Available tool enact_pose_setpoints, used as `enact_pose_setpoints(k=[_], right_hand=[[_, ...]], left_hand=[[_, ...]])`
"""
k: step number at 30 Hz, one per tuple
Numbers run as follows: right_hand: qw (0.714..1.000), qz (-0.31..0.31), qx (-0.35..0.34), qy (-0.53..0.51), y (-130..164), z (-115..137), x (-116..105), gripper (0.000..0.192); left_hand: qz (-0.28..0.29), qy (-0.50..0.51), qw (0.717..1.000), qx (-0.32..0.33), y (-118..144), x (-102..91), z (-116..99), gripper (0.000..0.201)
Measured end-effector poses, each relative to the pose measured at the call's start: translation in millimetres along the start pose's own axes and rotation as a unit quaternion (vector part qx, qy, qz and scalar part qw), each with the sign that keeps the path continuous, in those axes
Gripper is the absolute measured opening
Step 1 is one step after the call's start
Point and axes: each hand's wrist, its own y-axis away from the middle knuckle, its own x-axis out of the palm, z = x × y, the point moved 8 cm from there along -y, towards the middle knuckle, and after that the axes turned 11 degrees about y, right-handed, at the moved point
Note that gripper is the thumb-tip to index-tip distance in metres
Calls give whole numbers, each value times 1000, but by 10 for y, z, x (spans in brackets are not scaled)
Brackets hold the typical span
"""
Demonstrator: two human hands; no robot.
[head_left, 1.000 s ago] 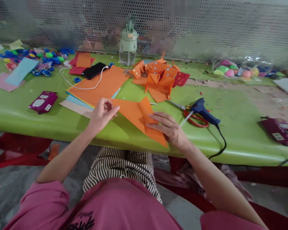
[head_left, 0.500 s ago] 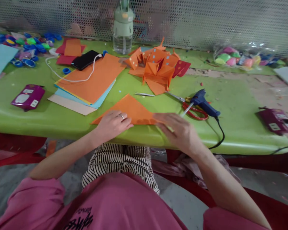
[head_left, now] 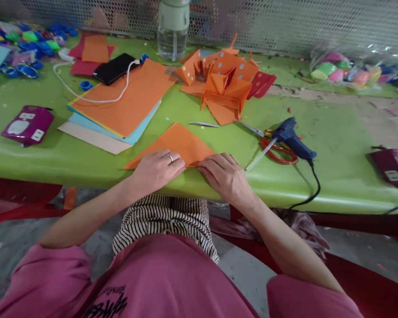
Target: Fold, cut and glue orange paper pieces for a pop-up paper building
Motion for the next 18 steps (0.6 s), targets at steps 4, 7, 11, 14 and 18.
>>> enact_pose_setpoints(k=[4,7,11,14,18], right_hand=[[1000,8,16,0,-17,6,43,18],[999,20,25,3,-38,2,73,19],[998,47,48,-11,-74,-9,111,20],[997,44,55,-17,-105,2,101,21],[990,67,97,-81,-124,-71,127,16]], left_hand=[[23,16,998,-56,-9,44,46,23],[52,25,996,-71,-20,70,41,22],[86,68,987,-118,-65,95,90,21],[115,114,973,-166,-92,118,146,16],[121,185,954,-204,-47,73,239,17]])
